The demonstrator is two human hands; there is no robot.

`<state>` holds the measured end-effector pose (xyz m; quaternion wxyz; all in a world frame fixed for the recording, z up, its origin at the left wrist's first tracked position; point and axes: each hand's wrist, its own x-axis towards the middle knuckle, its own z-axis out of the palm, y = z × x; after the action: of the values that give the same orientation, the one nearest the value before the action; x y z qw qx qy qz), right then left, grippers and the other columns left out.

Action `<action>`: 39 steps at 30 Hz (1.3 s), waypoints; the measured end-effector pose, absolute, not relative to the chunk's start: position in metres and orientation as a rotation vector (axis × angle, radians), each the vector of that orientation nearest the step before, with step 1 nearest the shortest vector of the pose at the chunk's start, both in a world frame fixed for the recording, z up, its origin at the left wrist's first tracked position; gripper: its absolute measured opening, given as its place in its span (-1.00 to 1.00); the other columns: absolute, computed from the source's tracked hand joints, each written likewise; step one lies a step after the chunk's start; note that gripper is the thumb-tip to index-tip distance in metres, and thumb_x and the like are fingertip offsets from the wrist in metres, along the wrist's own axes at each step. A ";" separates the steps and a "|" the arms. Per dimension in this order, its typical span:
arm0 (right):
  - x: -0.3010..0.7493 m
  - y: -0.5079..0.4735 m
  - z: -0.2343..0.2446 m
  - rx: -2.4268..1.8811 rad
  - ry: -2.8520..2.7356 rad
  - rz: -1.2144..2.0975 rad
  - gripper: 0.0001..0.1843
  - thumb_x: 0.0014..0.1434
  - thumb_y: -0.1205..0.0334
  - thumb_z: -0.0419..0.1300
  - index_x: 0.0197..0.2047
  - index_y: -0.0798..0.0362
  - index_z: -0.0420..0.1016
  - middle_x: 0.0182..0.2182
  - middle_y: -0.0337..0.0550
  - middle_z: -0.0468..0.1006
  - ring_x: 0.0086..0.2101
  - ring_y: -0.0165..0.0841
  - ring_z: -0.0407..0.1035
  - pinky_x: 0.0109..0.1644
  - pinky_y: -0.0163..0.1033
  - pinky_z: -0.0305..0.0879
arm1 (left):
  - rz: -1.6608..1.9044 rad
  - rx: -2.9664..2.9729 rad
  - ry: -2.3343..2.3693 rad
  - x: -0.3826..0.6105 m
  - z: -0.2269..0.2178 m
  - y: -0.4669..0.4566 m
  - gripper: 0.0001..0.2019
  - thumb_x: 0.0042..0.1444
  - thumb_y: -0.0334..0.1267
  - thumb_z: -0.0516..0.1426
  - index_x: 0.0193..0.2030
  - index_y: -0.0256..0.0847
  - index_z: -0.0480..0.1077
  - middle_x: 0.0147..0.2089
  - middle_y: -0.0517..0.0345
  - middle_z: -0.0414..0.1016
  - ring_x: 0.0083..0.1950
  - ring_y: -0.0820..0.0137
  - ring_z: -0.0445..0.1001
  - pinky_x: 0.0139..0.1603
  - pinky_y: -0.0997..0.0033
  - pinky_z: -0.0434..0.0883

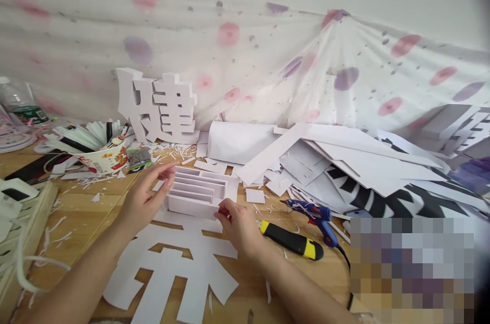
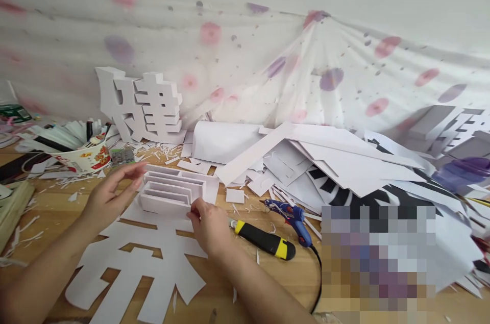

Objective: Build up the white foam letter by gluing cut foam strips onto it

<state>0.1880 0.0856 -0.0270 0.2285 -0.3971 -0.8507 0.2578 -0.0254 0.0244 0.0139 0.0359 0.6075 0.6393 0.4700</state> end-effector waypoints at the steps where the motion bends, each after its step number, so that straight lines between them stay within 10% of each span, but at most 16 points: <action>1: 0.186 0.085 -0.030 -1.108 -2.359 0.689 -0.94 0.12 0.35 0.12 -0.38 0.01 0.35 -0.45 -0.23 0.54 -0.42 -0.35 0.40 -0.38 -0.33 0.15 | 1.475 1.816 1.992 -0.031 0.009 0.024 -0.68 0.13 -0.14 0.01 0.02 -0.12 0.31 -0.07 0.11 0.39 -0.09 0.36 0.37 -0.10 0.39 0.37; 12: 0.168 0.084 -0.044 -1.173 -2.394 0.607 -0.93 0.13 0.32 0.10 -0.34 0.00 0.40 -0.44 -0.26 0.55 -0.43 -0.38 0.40 -0.37 -0.35 0.14 | 1.371 1.395 2.041 -0.052 -0.038 0.018 -0.70 0.07 0.02 0.03 -0.16 -0.11 0.30 -0.52 0.33 0.18 -0.49 0.47 0.24 -0.46 0.51 0.22; 28: 0.169 0.087 -0.050 -1.170 -2.416 0.636 -0.92 0.13 0.31 0.10 -0.32 0.00 0.43 -0.45 -0.24 0.54 -0.42 -0.36 0.40 -0.38 -0.34 0.15 | 1.231 1.491 2.067 -0.056 -0.053 0.018 -0.74 0.10 -0.04 0.02 -0.15 -0.12 0.13 -0.53 0.35 0.20 -0.50 0.45 0.26 -0.45 0.47 0.24; 35: 0.171 0.082 -0.048 -0.992 -2.376 0.551 -0.92 0.11 0.35 0.12 -0.33 0.01 0.44 -0.44 -0.23 0.55 -0.42 -0.36 0.41 -0.36 -0.33 0.16 | 1.010 2.546 2.009 -0.028 -0.021 0.015 -0.67 0.03 -0.16 0.15 -0.03 -0.09 0.30 -0.11 0.08 0.41 -0.06 0.23 0.31 -0.02 0.19 0.19; 39: 0.186 0.075 -0.031 -0.882 -2.307 0.584 -0.90 0.16 0.28 0.09 -0.29 0.00 0.43 -0.42 -0.21 0.53 -0.42 -0.39 0.39 -0.36 -0.34 0.18 | 0.833 2.656 1.757 -0.015 -0.015 0.021 -0.88 0.15 -0.25 0.04 -0.31 -0.14 0.39 -0.38 0.17 0.44 -0.30 0.37 0.36 -0.25 0.36 0.27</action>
<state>0.1858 0.0751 -0.0307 0.2973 -0.3316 -0.8680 0.2196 -0.0153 0.0213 -0.0147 -0.0748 0.8047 0.5322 0.2523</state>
